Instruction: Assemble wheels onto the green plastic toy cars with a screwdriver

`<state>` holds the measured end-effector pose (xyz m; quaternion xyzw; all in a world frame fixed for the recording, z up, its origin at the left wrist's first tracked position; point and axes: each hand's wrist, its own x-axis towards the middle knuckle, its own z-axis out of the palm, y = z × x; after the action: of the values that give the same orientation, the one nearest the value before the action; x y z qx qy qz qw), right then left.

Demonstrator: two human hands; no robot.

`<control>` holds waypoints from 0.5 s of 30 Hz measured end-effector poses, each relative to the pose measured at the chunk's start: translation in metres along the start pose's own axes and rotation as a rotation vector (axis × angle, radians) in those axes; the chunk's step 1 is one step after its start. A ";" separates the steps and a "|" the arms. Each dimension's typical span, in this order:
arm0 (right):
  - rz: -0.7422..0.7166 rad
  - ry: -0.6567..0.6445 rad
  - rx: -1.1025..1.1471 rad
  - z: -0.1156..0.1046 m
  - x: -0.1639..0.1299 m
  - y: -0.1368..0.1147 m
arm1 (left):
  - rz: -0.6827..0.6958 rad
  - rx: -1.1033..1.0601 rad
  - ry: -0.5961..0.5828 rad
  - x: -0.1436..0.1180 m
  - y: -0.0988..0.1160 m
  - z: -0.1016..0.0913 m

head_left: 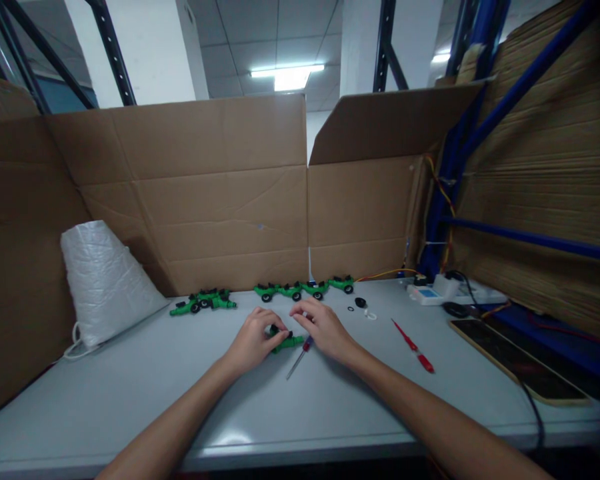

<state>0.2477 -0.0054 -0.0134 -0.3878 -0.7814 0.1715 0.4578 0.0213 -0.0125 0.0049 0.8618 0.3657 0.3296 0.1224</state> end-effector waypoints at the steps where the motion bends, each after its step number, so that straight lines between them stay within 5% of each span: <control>1: -0.006 -0.005 0.002 0.000 0.000 -0.001 | -0.005 0.001 -0.002 0.000 0.000 0.000; 15: 0.030 -0.084 0.135 0.005 -0.001 -0.001 | -0.013 0.036 0.045 -0.001 0.000 0.000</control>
<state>0.2436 -0.0062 -0.0160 -0.3602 -0.7806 0.2467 0.4473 0.0210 -0.0126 0.0041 0.8536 0.3801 0.3416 0.1008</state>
